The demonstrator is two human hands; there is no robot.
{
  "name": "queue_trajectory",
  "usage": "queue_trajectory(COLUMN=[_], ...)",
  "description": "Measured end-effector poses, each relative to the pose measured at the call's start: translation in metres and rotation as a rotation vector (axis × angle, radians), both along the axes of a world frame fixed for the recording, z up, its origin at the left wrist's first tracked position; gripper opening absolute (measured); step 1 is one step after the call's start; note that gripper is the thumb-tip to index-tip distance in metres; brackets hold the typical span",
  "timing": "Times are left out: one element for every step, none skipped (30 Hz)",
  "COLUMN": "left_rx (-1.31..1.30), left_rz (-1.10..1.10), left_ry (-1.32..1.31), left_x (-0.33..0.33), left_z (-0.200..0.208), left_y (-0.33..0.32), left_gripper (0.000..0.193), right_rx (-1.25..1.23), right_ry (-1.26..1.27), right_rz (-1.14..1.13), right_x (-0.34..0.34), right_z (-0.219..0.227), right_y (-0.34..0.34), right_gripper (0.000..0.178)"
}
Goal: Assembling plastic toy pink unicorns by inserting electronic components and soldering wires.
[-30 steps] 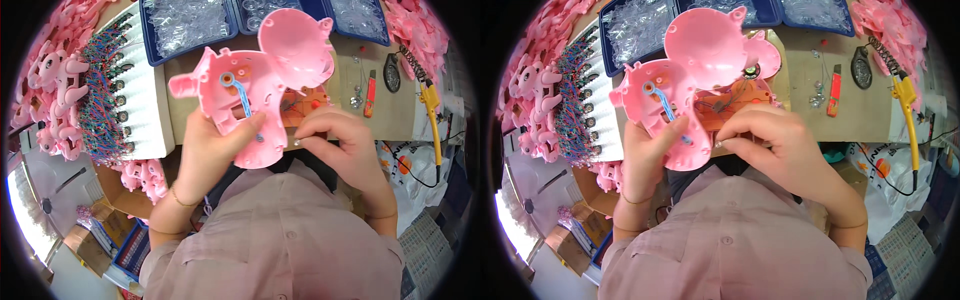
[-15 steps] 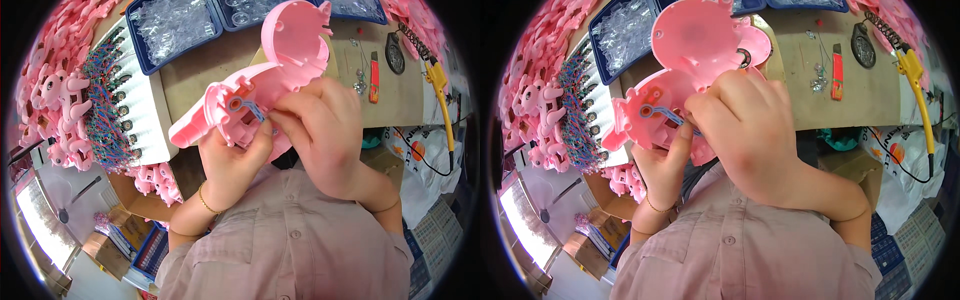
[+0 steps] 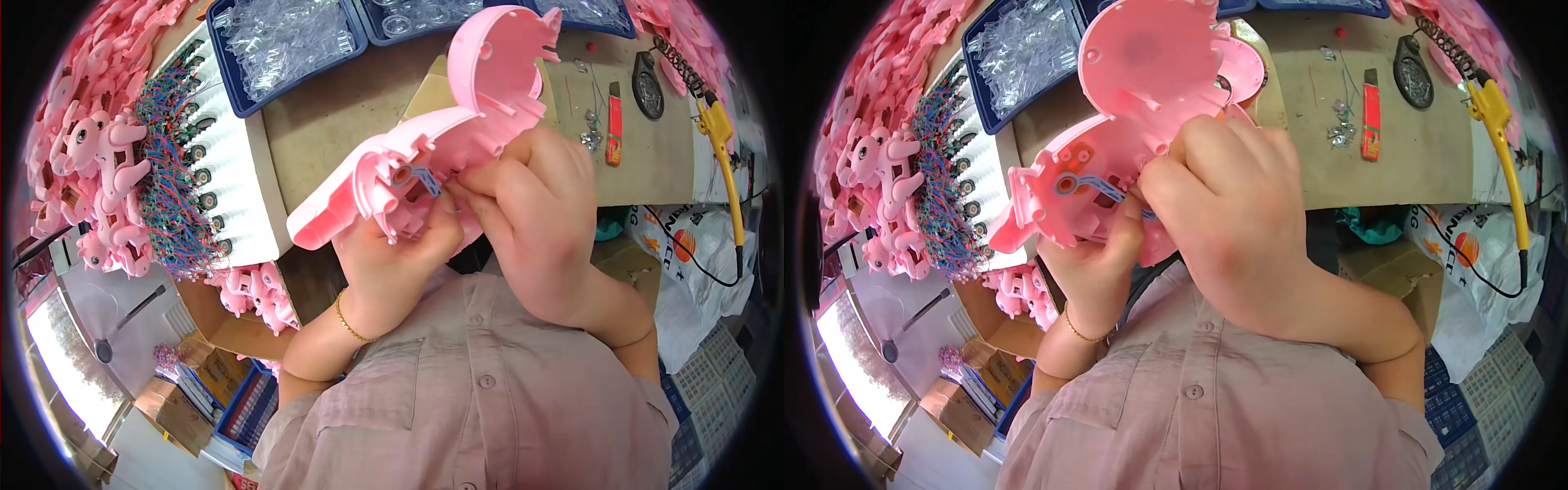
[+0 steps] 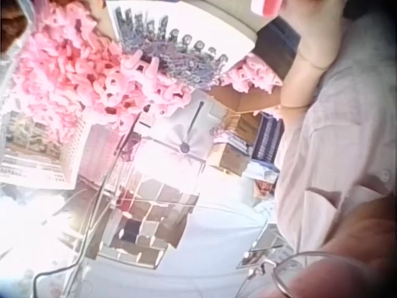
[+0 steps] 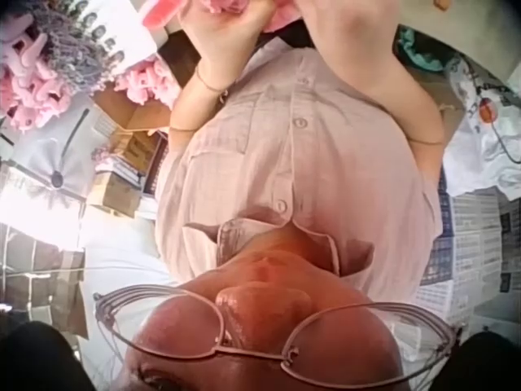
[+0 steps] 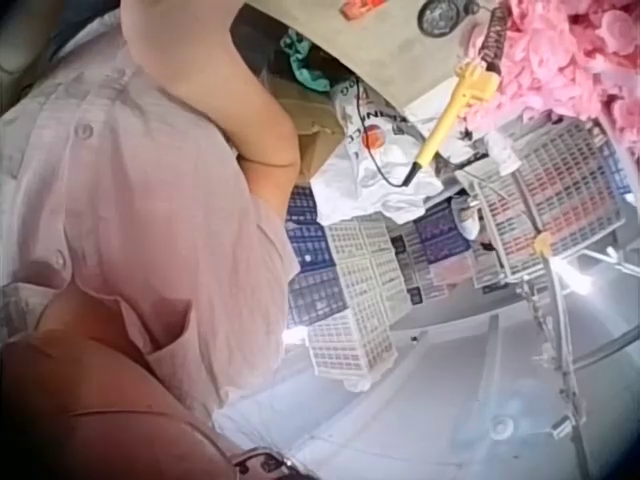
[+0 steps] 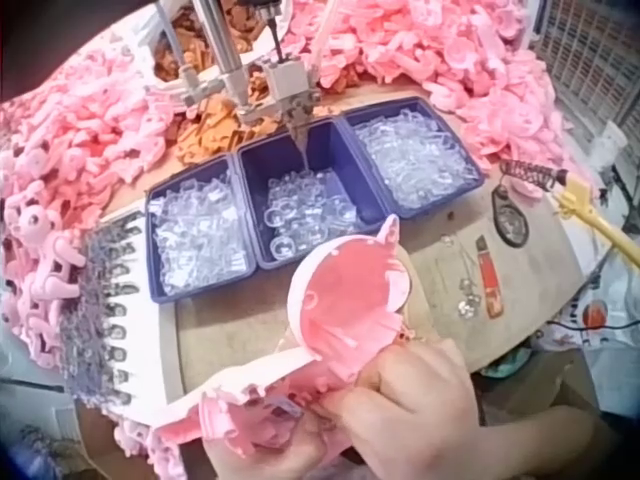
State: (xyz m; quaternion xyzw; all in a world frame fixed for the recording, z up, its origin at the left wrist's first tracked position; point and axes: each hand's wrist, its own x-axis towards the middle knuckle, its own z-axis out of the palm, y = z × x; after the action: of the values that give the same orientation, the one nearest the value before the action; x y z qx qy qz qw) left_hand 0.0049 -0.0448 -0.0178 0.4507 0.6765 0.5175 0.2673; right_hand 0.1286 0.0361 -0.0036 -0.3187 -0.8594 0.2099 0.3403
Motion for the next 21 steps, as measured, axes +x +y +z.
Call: queue_trajectory(left_rx=[0.044,0.088,0.091,0.038,-0.01,-0.168,-0.322,-0.159,-0.353,-0.286,-0.22,-0.092,0.045,0.203,0.245,0.251,0.274,0.277,0.393,0.492,0.493], left_rz=[0.037,0.07,0.065,-0.05,-0.164,-0.193,-0.222,-0.305,-0.253,-0.282,-0.31,-0.383,-0.44,-0.407,-0.346,-0.361,-0.38,-0.365,-0.312,-0.251,-0.243], left_ry=[-0.045,-0.095,-0.098,0.043,0.181,0.022,-0.138,-0.036,-0.123,0.061,0.246,0.525,0.802,0.987,1.093,1.125,1.151,1.144,1.127,1.119,1.116], left_x=[0.002,0.003,0.002,-0.001,-0.005,-0.009,-0.016,-0.031,-0.034,-0.039,-0.042,-0.04,-0.037,-0.036,-0.03,-0.027,-0.024,-0.022,-0.02,-0.021,-0.023], left_z=[-0.002,-0.004,-0.001,0.005,0.011,0.017,0.022,0.018,0.031,0.038,0.044,0.053,0.059,0.06,0.063,0.062,0.063,0.06,0.052,0.041,0.033], left_y=[0.003,0.006,0.006,0.006,0.006,0.006,0.005,0.007,0.01,0.011,0.014,0.026,0.038,0.042,0.043,0.043,0.043,0.042,0.04,0.037,0.037], left_gripper=[0.026,0.028,0.028,0.031,0.035,0.035,0.035,0.03,0.03,0.031,0.032,0.033,0.034,0.037,0.035,0.034,0.033,0.033,0.033,0.034,0.034], right_rx=[0.024,0.026,0.025,0.026,0.033,0.015,-0.002,0.003,0.005,-0.12,-0.115,-0.252,-0.389,-0.391,-0.449,-0.5,-0.492,-0.46,-0.428,-0.407,-0.403], right_ry=[0.001,-0.002,-0.001,0.0,-0.007,0.016,0.039,0.047,0.051,0.07,0.057,0.108,0.16,0.157,-0.041,-0.243,-0.256,-0.359,-0.463,-0.451,-0.459], right_rz=[-0.01,-0.014,-0.015,-0.016,-0.021,0.015,0.05,0.049,0.048,0.034,0.049,0.064,0.077,0.099,0.265,0.429,0.434,0.47,0.507,0.522,0.525], right_x=[0.0,0.001,0.002,0.003,0.004,0.007,0.011,0.017,0.027,0.039,0.041,0.045,0.049,0.043,0.035,0.028,0.021,0.013,0.008,0.003,0.003], right_z=[-0.001,-0.002,-0.004,-0.004,-0.003,-0.003,-0.001,0.008,0.018,0.03,0.042,0.058,0.069,0.067,0.064,0.062,0.065,0.067,0.068,0.062,0.064], right_y=[-0.001,-0.002,-0.002,-0.002,0.0,0.005,0.009,0.014,0.02,0.028,0.036,0.046,0.053,0.061,0.069,0.074,0.072,0.07,0.068,0.069,0.069], right_gripper=[0.02,0.02,0.021,0.022,0.022,0.019,0.017,0.014,0.011,0.017,0.017,0.021,0.026,0.026,0.033,0.04,0.04,0.048,0.056,0.063,0.063])
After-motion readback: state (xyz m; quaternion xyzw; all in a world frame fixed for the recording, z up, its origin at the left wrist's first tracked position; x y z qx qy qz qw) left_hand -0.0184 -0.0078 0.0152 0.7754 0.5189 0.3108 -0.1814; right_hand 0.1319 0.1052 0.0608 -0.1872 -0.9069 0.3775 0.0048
